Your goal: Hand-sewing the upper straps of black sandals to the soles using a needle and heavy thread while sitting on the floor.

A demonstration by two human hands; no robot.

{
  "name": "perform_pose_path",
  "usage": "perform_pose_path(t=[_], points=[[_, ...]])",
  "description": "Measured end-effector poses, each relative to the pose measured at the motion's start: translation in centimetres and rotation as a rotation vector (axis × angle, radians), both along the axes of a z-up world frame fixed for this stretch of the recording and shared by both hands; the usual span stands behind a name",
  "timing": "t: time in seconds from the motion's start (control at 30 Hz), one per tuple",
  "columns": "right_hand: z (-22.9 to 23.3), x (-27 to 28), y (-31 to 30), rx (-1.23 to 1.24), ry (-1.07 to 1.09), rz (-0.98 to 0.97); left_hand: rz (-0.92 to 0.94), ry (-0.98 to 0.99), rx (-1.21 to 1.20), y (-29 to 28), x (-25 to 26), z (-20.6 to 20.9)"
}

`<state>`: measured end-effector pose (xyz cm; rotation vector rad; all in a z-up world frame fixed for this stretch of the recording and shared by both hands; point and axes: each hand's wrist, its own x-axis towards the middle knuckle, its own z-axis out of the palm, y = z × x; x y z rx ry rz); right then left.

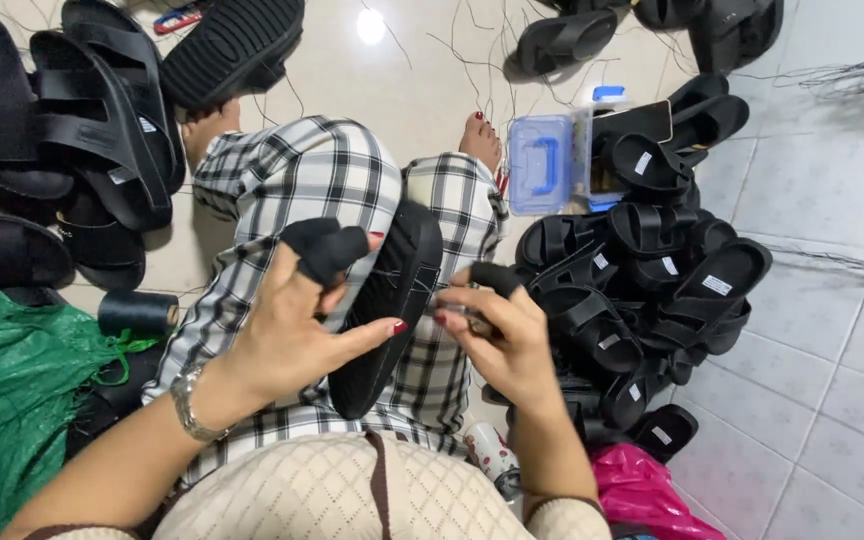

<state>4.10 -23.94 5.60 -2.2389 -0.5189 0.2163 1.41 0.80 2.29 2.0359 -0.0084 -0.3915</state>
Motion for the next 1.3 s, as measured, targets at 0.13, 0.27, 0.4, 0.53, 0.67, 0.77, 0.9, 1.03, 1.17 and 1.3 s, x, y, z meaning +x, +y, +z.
perform_pose_path(t=[0.13,0.27,0.4,0.53,0.67,0.77,0.9,1.03,1.17,1.3], points=[[-4.6,1.0,-0.1,0.482,0.238,-0.083,-0.016,-0.135,-0.09,-0.5,0.6,0.2],[-4.7,2.1,-0.8,0.938,0.517,0.089,-0.052,-0.346,-0.023,-1.1,0.1,-1.0],[-3.3,2.2,-0.4,0.739,0.356,0.12,-0.07,-0.48,0.099,-1.8,-0.3,-1.8],[-3.2,2.1,-1.4,0.819,0.513,0.078,-0.083,-0.477,0.163,-2.3,-0.3,-2.0],[-1.3,2.8,-4.0,0.413,0.282,0.203,-0.07,-0.46,0.245,-2.7,-0.6,-2.4],[1.0,2.5,-2.4,0.072,0.066,0.199,0.001,-0.468,0.17,-2.7,-1.1,-4.5],[-0.1,1.1,-0.5,-0.364,-0.334,0.147,0.2,-0.466,-0.082,-2.3,-0.4,-2.7],[-6.1,0.0,-3.3,-0.173,-0.583,-0.164,0.08,-0.68,0.185,1.7,-0.9,-3.9],[-2.2,1.6,-9.6,-0.287,-0.768,-0.597,0.073,-0.694,1.296,12.4,-1.7,-4.3],[-3.7,0.6,-5.5,0.071,-0.418,-0.373,-0.013,-0.528,0.745,7.4,1.0,-1.7]])
